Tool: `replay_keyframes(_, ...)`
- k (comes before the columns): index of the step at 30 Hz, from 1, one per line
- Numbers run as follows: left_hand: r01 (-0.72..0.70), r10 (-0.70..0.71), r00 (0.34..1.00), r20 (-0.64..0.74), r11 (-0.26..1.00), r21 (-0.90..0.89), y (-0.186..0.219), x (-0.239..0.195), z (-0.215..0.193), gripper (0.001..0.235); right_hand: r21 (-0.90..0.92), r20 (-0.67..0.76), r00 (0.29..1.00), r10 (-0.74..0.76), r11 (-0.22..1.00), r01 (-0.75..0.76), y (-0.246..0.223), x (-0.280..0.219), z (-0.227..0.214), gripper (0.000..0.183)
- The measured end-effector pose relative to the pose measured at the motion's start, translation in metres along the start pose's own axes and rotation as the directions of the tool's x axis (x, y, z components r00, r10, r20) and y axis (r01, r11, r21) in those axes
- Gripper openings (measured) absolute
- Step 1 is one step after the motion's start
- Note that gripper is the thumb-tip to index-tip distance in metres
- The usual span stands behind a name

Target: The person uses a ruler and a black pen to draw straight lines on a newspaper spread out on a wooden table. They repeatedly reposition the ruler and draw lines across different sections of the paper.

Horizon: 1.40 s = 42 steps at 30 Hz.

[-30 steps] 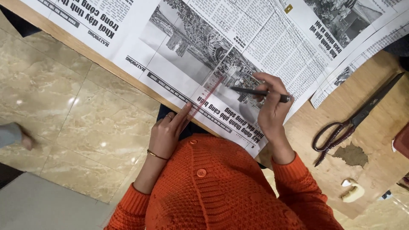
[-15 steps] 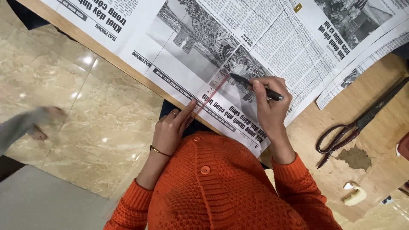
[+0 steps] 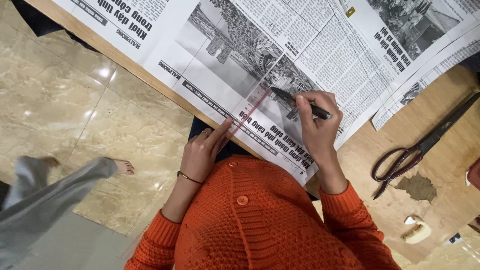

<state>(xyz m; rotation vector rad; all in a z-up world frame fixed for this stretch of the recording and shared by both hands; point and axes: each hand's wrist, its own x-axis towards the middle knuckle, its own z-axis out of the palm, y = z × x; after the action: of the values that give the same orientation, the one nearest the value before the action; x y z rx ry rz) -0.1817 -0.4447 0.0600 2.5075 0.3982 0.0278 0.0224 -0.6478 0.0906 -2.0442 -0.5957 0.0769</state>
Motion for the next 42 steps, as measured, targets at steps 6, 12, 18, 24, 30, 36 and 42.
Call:
replay_keyframes(6, 0.017, -0.017, 1.000, 0.014, 1.000, -0.022, -0.001, 0.000, -0.001, 0.041, -0.010, 0.015, 1.000, 0.014, 1.000, -0.014, -0.005, 0.002, -0.002, 0.024)
replay_keyframes(12, 0.026, -0.025, 0.999, 0.024, 0.999, -0.026, -0.005, -0.001, 0.003, 0.041, -0.016, 0.023, 0.999, 0.022, 1.000, -0.022, -0.007, 0.002, -0.001, 0.023)
replay_keyframes(18, 0.007, -0.007, 1.000, 0.028, 1.000, -0.001, -0.007, -0.002, 0.004, 0.042, -0.030, 0.031, 0.999, 0.026, 0.999, -0.025, -0.009, 0.002, -0.001, 0.023)
replay_keyframes(24, 0.013, -0.014, 1.000, 0.023, 1.000, 0.014, -0.009, -0.003, 0.009, 0.042, -0.039, 0.023, 0.999, 0.028, 0.999, -0.027, -0.007, 0.001, -0.001, 0.023)
replay_keyframes(30, 0.006, -0.006, 0.999, 0.032, 1.000, -0.002, -0.007, -0.002, 0.004, 0.044, -0.046, 0.023, 1.000, 0.013, 0.999, -0.012, -0.004, 0.001, -0.001, 0.023)
replay_keyframes(36, 0.006, -0.006, 0.999, 0.033, 1.000, -0.001, -0.008, -0.002, 0.005, 0.045, -0.038, 0.025, 1.000, 0.001, 0.999, 0.000, 0.000, 0.001, -0.001, 0.023)
replay_keyframes(42, 0.017, -0.016, 0.999, 0.040, 1.000, -0.009, -0.005, -0.002, 0.002, 0.045, -0.031, 0.024, 1.000, -0.013, 0.999, 0.014, -0.013, 0.004, -0.001, 0.022)
